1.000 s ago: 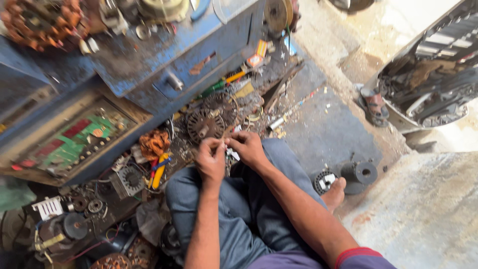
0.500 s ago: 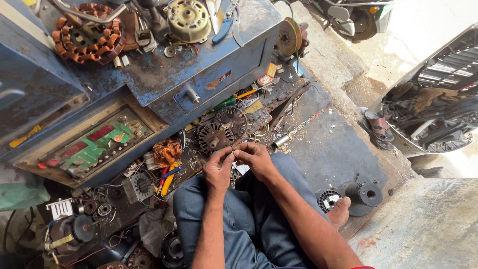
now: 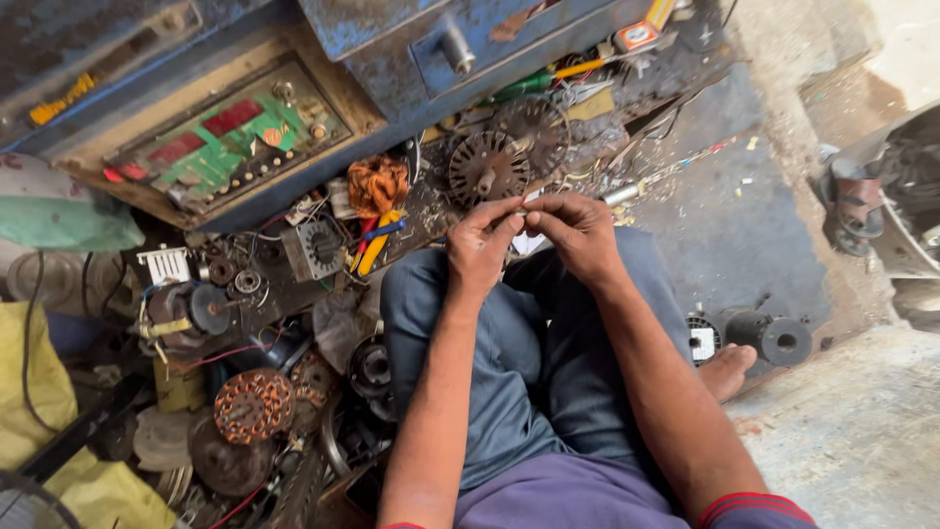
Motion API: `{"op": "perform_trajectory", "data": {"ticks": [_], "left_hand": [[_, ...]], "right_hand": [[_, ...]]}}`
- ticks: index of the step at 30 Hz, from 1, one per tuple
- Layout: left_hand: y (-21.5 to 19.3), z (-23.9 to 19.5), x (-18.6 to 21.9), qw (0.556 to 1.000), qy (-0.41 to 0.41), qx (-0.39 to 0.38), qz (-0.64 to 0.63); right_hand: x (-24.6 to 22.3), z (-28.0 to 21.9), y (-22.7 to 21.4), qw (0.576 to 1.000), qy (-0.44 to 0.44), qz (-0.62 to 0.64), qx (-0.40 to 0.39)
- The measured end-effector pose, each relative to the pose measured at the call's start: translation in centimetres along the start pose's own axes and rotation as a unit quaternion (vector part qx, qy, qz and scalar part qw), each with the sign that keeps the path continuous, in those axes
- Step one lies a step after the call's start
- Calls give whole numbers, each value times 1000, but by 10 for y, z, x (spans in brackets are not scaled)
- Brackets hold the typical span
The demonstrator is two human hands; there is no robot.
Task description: The person repairs a fan motor stator by stripping insulation from wire ends and using pliers to secure the electrical connections.
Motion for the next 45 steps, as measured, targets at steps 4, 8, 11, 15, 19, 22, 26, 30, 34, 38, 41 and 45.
{"op": "perform_trajectory", "data": {"ticks": [4, 8, 11, 15, 19, 22, 26, 30, 34, 38, 41, 45], "left_hand": [[-4, -5, -10, 999, 23, 18, 45], [-2, -2, -32, 993, -45, 4, -112], [-6, -1, -40, 987, -67, 27, -144], [-8, -2, -38, 989, -61, 51, -123], [-5, -1, -34, 993, -40, 43, -104], [-4, -2, -31, 990, -57, 31, -125], [-2, -3, -26, 991, -49, 14, -124], [-1, -2, -22, 996, -27, 6, -87], [-3, -5, -13, 996, 40, 38, 72], [-2, 3, -30, 984, -96, 11, -150], [-7, 5, -28, 969, -130, 14, -211], [-4, 4, -24, 968, -142, -24, -207]], "right_hand": [[4, 1, 1, 1000, 24, 3, -14], [-1, -1, 8, 999, -16, 37, -11], [0, 5, 8, 994, 5, 103, 24], [-2, 4, 6, 998, 11, 50, 30], [-4, 2, 13, 999, -17, 34, -9], [-3, 5, 10, 999, 0, 48, 6], [-2, 6, 7, 997, 33, 68, -7], [1, 6, 7, 998, 28, 59, -10], [6, 7, 10, 1000, 6, 20, -11], [12, 6, 14, 980, 89, 177, -8], [11, 6, 19, 970, 113, 216, -8], [7, 6, 18, 987, 69, 138, -35]]}}
Point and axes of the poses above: each hand's wrist, its own z-axis towards the middle knuckle, its own y-axis out of the palm, x = y × z, the point moved 5 cm from there along z, towards the middle knuckle, and after that the axes turned 5 degrees about -y, right-handed, at the moved point
